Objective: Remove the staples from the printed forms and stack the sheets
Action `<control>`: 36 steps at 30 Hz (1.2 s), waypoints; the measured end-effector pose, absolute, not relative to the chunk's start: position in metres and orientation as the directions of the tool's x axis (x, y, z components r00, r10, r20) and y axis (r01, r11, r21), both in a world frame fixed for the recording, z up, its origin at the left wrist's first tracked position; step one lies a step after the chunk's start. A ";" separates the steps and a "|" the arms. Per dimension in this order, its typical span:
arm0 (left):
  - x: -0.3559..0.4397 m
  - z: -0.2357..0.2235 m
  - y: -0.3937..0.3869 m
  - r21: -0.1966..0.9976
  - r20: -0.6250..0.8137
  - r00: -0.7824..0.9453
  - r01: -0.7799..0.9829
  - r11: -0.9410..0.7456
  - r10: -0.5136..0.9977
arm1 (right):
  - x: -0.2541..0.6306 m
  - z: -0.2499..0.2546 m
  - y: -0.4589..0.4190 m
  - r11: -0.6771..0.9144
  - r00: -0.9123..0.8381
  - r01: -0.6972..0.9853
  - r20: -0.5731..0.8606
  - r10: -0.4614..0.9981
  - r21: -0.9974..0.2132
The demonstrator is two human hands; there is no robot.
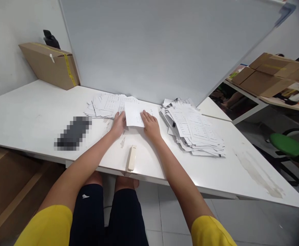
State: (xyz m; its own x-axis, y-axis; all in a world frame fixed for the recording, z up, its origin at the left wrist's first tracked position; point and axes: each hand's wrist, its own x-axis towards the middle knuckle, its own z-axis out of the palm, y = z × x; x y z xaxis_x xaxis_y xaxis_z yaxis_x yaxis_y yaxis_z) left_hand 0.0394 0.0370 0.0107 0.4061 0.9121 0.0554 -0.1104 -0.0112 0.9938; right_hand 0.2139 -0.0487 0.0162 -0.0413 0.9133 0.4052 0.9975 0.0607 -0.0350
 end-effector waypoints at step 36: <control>0.032 0.028 0.031 0.887 -0.021 0.470 -0.398 0.233 0.883 | 0.243 0.003 -0.049 0.205 -0.089 0.970 0.599 0.796 -0.128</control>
